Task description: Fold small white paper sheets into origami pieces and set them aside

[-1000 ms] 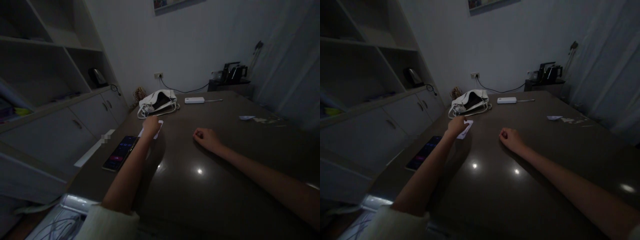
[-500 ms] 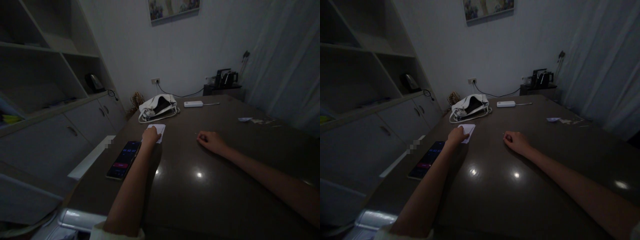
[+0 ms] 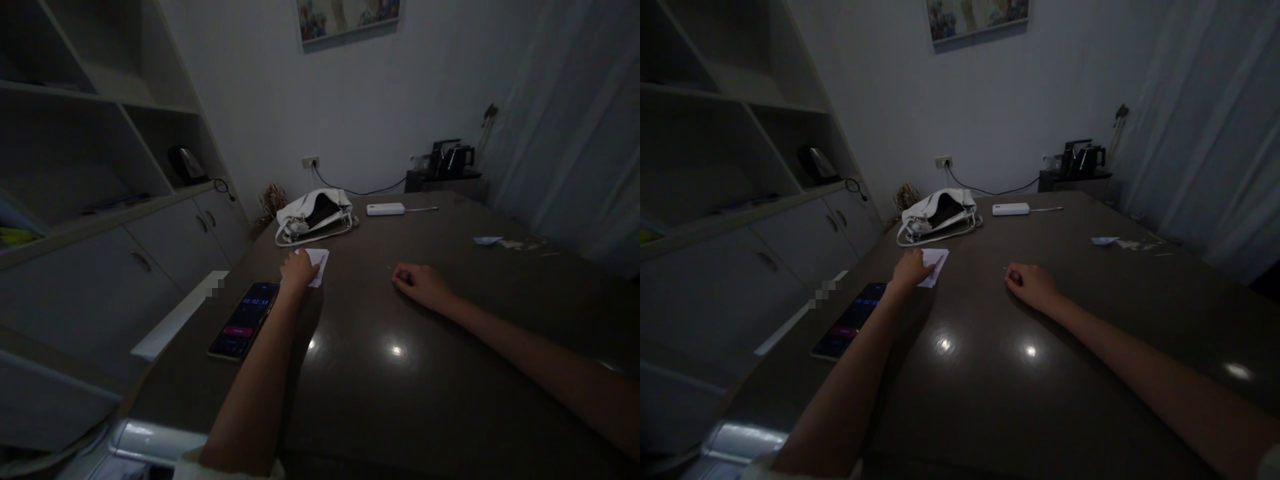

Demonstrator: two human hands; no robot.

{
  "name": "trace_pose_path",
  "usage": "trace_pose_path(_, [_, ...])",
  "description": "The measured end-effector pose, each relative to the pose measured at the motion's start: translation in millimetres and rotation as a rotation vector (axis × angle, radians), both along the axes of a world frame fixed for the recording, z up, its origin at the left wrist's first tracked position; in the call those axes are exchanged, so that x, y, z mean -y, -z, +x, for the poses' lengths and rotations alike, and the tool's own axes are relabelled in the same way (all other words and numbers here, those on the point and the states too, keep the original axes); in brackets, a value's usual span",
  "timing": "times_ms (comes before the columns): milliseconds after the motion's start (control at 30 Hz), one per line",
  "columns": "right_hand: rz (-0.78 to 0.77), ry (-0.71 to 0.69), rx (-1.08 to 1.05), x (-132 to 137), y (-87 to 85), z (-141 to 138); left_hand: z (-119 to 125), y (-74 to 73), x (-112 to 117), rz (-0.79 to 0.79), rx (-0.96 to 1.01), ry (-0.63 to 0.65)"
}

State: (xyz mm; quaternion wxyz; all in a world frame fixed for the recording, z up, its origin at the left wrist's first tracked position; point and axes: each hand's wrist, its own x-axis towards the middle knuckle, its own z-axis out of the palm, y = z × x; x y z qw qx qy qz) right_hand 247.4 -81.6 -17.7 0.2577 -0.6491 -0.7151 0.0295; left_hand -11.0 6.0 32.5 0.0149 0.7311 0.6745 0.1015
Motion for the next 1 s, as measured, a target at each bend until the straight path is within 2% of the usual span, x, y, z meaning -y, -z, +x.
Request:
trace_pose_path(200, [-0.005,-0.011,0.008,-1.0,0.8,1.2,-0.9,-0.2,0.3,0.060,0.052,0.013])
trace_pose_path(333, [-0.001,-0.008,0.000,0.3,-0.6,-0.1,4.4,-4.3,4.0,0.201,0.123,0.063])
trace_pose_path(433, [0.008,-0.011,-0.017,1.1,-1.7,-0.9,17.1,-4.8,5.7,0.328,0.241,0.193])
trace_pose_path(500, [0.020,-0.025,-0.070,0.2,-1.4,-0.4,30.8,-1.9,6.7,0.331,0.424,0.329])
trace_pose_path(533, [0.032,-0.039,-0.120,-0.8,-0.8,0.3,38.9,0.3,7.9,0.280,0.556,0.395])
trace_pose_path(600, [0.052,-0.067,-0.276,-3.9,1.0,2.6,56.0,5.5,13.0,0.070,0.878,0.478])
trace_pose_path(667, [0.036,-0.082,-0.487,-7.8,3.2,5.6,71.9,10.6,21.8,-0.188,1.169,0.516])
trace_pose_path(733, [-0.024,-0.075,-0.693,-11.2,4.7,8.7,84.4,15.1,32.5,-0.392,1.369,0.539])
trace_pose_path(800, [-0.044,-0.068,-0.837,-13.1,5.0,11.2,92.8,20.0,41.7,-0.554,1.489,0.558])
trace_pose_path(867, [-0.049,-0.099,-0.894,-13.3,3.8,13.0,98.1,26.1,46.6,-0.676,1.549,0.590])
trace_pose_path(1000, [-0.062,-0.135,-0.928,-10.7,-0.6,13.6,103.2,40.3,43.2,-0.765,1.554,0.640])
